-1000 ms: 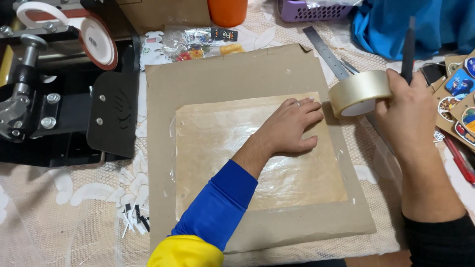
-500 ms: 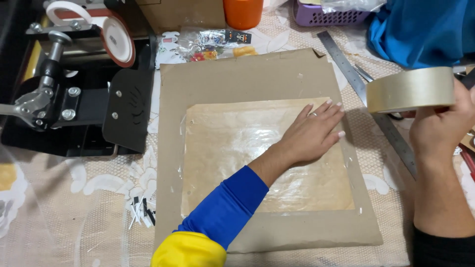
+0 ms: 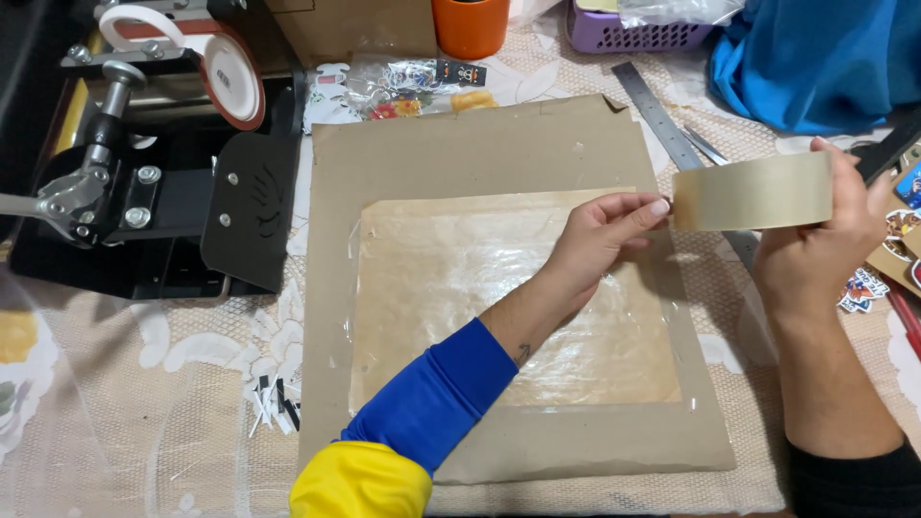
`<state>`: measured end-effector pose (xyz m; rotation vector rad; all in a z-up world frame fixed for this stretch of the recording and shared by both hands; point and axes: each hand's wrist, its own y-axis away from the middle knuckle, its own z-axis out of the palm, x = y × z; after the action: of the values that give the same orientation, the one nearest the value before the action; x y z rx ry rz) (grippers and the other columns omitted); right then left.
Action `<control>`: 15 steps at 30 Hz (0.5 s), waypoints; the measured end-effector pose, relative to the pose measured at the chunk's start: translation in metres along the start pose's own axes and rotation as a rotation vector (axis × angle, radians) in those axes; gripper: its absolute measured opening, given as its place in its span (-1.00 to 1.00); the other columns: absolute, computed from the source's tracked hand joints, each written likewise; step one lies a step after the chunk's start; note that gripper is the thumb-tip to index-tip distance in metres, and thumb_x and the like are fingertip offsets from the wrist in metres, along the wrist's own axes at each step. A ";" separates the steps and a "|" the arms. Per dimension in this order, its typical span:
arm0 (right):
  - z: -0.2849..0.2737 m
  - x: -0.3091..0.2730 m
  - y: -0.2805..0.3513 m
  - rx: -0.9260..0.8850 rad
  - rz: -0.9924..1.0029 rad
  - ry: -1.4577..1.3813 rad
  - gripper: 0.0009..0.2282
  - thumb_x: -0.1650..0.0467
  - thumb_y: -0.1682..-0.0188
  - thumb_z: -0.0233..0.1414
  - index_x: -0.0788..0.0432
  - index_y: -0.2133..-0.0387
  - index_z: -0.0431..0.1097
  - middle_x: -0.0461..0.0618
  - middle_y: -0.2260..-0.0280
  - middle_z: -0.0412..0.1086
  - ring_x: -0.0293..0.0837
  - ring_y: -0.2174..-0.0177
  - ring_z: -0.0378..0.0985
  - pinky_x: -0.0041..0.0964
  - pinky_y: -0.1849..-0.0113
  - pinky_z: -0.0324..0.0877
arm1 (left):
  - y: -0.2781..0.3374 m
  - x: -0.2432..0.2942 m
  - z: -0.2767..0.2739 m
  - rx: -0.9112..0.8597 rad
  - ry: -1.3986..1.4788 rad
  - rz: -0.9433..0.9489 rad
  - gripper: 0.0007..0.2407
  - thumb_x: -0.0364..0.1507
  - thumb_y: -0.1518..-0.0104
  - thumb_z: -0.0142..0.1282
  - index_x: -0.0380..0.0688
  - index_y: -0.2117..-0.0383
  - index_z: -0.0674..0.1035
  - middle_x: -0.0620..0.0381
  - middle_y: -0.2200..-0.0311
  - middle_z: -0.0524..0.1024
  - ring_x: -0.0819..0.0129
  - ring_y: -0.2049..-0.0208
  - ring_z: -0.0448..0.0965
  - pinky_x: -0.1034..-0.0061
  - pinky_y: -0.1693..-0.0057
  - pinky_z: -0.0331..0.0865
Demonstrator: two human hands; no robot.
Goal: Applying adhesive tape to a transfer sheet and smoothing it out on a cardboard base in preparation for printing.
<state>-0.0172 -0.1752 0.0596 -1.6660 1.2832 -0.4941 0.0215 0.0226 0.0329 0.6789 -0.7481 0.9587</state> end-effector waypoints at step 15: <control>-0.012 -0.003 0.002 -0.023 -0.037 0.183 -0.76 0.56 -0.08 0.28 0.45 0.03 0.49 0.43 0.07 0.31 0.19 0.27 0.46 -0.08 0.33 0.39 | 0.015 0.033 0.000 0.337 -0.361 0.142 -0.89 -0.43 -0.01 0.31 -0.16 0.41 0.66 0.15 0.38 0.65 0.48 0.36 0.56 0.60 0.18 0.46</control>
<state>-0.0287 -0.1778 0.0647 -1.6968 1.3962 -0.6686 0.0204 0.0447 0.0622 1.1250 -0.9712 1.1193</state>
